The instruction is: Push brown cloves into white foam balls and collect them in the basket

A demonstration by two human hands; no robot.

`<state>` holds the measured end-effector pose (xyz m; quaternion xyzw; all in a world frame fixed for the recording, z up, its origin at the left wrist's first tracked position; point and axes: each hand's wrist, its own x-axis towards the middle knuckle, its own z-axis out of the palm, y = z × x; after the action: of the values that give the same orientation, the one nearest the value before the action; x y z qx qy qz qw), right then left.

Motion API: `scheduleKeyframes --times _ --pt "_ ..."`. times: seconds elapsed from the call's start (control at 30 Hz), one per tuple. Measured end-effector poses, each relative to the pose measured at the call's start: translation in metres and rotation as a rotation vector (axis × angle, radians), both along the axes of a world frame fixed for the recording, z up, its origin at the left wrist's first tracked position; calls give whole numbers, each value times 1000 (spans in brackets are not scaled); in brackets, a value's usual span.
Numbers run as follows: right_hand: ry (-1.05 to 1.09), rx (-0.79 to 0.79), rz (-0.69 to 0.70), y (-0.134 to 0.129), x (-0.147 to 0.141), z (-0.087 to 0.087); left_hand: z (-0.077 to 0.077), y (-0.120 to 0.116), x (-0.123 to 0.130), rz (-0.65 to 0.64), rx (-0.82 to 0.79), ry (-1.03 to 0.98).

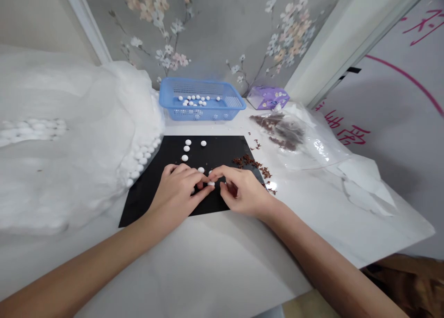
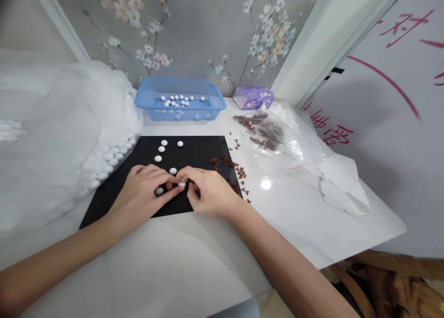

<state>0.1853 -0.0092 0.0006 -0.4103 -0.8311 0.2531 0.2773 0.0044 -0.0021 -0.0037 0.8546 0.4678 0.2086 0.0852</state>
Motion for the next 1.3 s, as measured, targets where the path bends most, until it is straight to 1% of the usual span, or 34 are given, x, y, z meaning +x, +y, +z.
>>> scheduleKeyframes --times 0.23,0.43,0.53,0.67,0.73,0.83,0.9,0.93,1.03,1.1,1.2,1.27,1.3 --pt "-53 32 5 0 -1 1 2 -1 1 16 -6 -19" --pt "-104 33 51 0 -2 3 2 -1 1 21 -7 -3" --pt "-90 33 62 -1 -3 4 1 -1 1 31 3 6" --pt "-14 -12 43 2 0 5 2 -2 1 33 -2 -26" --pt "36 2 -20 6 7 7 3 -2 1 32 -15 -54" --pt "38 99 -235 14 24 12 3 -3 2 37 -14 -83" --pt "-77 140 -375 19 37 15 3 -4 2 38 5 -90" --pt "-157 140 -416 21 43 16 3 -4 2 38 17 -91" --pt "-346 89 -442 26 54 17 5 -6 2 41 49 -84" --pt "-399 41 -426 27 55 15 6 -7 1 91 73 -88" --pt "-431 -7 -389 27 52 12 6 -4 -2 273 85 -132" --pt "-435 -19 -371 26 51 12 3 1 -5 368 30 -178" --pt "-434 -20 -364 26 50 12 1 3 -7 389 -10 -204"
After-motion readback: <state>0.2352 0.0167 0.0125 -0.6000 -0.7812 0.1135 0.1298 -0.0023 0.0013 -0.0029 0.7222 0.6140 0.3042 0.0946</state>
